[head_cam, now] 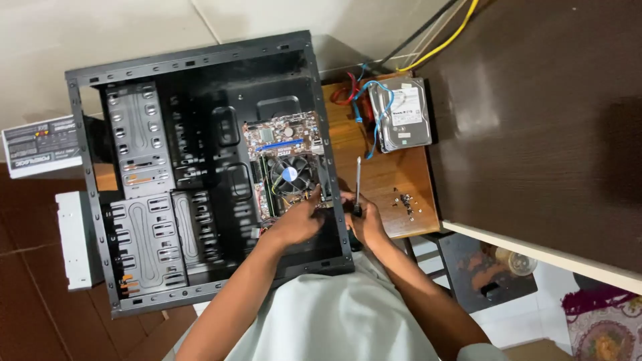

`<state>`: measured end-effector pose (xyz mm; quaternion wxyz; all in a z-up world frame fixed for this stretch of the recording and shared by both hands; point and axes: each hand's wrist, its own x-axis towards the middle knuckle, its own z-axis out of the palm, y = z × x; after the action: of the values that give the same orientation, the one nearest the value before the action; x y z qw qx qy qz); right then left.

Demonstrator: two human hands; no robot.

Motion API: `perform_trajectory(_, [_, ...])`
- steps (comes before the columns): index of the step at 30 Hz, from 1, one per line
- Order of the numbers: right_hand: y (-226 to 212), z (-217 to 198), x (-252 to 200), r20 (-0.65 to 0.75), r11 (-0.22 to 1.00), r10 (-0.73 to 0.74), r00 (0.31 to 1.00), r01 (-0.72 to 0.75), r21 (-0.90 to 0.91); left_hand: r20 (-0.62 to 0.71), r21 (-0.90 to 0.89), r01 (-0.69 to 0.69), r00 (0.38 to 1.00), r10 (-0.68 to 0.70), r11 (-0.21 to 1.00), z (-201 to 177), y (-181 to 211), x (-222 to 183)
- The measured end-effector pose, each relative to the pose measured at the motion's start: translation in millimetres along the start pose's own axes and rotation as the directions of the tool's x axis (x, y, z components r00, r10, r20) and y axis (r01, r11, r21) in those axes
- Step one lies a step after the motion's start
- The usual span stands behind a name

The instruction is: Installing and securing a power supply unit into a desktop computer case using a screwdriver.

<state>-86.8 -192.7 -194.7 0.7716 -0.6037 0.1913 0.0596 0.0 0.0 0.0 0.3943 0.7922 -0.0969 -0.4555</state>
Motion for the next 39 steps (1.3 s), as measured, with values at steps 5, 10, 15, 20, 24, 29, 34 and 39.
perform_trajectory(5, [-22.2,12.2,-0.3,-0.015,0.998,0.015,1.0,-0.014,0.058,0.017,-0.027,0.03,0.999,-0.029,0.999,-6.5,29.9,-17.1])
perform_trajectory(10, [-49.2,14.5,-5.2,0.028,0.998,0.045,0.999,-0.046,0.035,0.048,-0.093,0.099,0.994,-0.095,0.991,-8.6,37.8,-19.9])
perform_trajectory(15, [-57.8,9.0,-3.3,0.082,0.994,0.11,0.991,-0.108,-0.025,0.006,-0.035,0.052,0.999,-0.052,0.998,-6.6,42.6,-22.9])
perform_trajectory(20, [-106.9,11.0,-13.4,0.091,0.98,0.193,0.977,-0.189,-0.055,-0.078,-0.067,0.044,0.996,-0.049,0.997,-2.7,25.1,-14.1])
perform_trajectory(24, [-112.5,-15.3,-13.1,0.1,0.961,0.157,0.983,-0.128,-0.246,-0.323,-0.373,-0.148,0.946,0.022,0.916,-9.1,19.9,-24.8])
perform_trajectory(29, [-218.5,-4.6,-45.3,0.191,0.797,0.083,0.978,0.05,-0.601,-0.402,-0.338,-0.224,0.912,0.075,0.914,1.4,-34.7,-11.6])
perform_trajectory(34, [-136.3,-52.8,-23.8,0.128,0.716,0.099,0.987,0.019,-0.698,-0.387,-0.335,-0.178,0.921,0.038,0.925,13.6,-38.7,-19.1])
perform_trajectory(39, [-80.4,-100.7,-5.6,-0.223,0.209,-0.214,0.951,-0.178,-0.962,-0.365,-0.165,-0.129,0.929,0.061,0.978,17.2,-32.2,-21.8])
